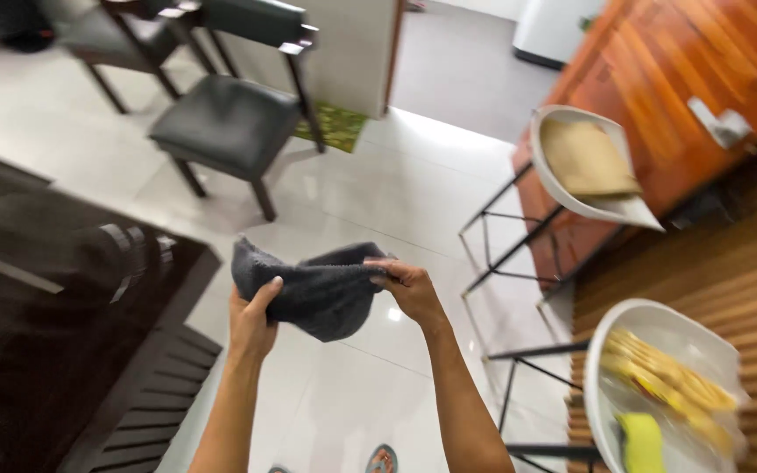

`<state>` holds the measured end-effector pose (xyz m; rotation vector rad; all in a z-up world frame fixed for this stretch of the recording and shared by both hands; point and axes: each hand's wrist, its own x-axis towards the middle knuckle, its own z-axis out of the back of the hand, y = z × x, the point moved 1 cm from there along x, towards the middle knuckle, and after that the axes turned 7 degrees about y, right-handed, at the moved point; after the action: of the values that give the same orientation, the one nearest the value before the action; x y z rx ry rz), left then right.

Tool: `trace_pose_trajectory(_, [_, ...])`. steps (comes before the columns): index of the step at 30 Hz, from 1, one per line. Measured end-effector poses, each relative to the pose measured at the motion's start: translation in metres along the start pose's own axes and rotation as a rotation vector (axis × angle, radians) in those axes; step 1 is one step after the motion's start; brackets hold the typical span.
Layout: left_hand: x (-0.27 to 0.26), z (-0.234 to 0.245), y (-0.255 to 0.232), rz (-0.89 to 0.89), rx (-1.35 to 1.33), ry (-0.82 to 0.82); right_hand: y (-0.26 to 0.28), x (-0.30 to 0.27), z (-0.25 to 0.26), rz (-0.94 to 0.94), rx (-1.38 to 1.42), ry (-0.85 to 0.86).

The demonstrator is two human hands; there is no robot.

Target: Cleaning a large dark dining table using a soapy sponge and then wiping it with a cloth.

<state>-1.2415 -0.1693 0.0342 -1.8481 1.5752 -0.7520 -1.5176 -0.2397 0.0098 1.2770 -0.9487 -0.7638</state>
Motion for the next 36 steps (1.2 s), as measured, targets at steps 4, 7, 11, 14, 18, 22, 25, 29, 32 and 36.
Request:
trace_pose_trajectory(4, [-0.022, 0.078, -0.070, 0.021, 0.307, -0.057, 0.016, 0.039, -0.066, -0.048, -0.106, -0.055])
trace_pose_trajectory(7, [-0.048, 0.110, -0.126, 0.179, 0.565, -0.127, 0.058, 0.070, -0.114, -0.102, -0.242, 0.084])
trace_pose_trajectory(11, [-0.086, 0.135, -0.188, 0.118, 0.729, -0.247, 0.065, 0.113, -0.170, -0.157, -0.231, 0.424])
trace_pose_trajectory(14, [-0.097, 0.168, -0.221, 0.022, 0.736, -0.324, 0.072, 0.154, -0.219, -0.111, -0.304, 0.571])
trace_pose_trajectory(18, [-0.105, 0.197, -0.283, -0.013, 0.767, -0.430, 0.070, 0.219, -0.285, -0.109, -0.601, 0.605])
trace_pose_trajectory(22, [-0.096, 0.289, -0.311, -0.100, 0.776, -0.581, 0.065, 0.283, -0.347, -0.051, -0.804, 0.572])
trace_pose_trajectory(25, [-0.078, 0.338, -0.334, -0.133, 0.897, -0.774, 0.020, 0.346, -0.386, 0.042, -0.892, 0.626])
trace_pose_trajectory(29, [-0.049, 0.399, -0.343, -0.048, 1.066, -0.992, -0.039, 0.406, -0.439, 0.117, -0.888, 0.673])
trace_pose_trajectory(32, [-0.019, 0.450, -0.350, -0.085, 1.148, -1.115, -0.039, 0.437, -0.471, 0.287, -0.821, 0.538])
trace_pose_trajectory(36, [-0.015, 0.484, -0.345, -0.147, 1.196, -1.024, -0.048, 0.445, -0.472, 0.462, -0.787, 0.419])
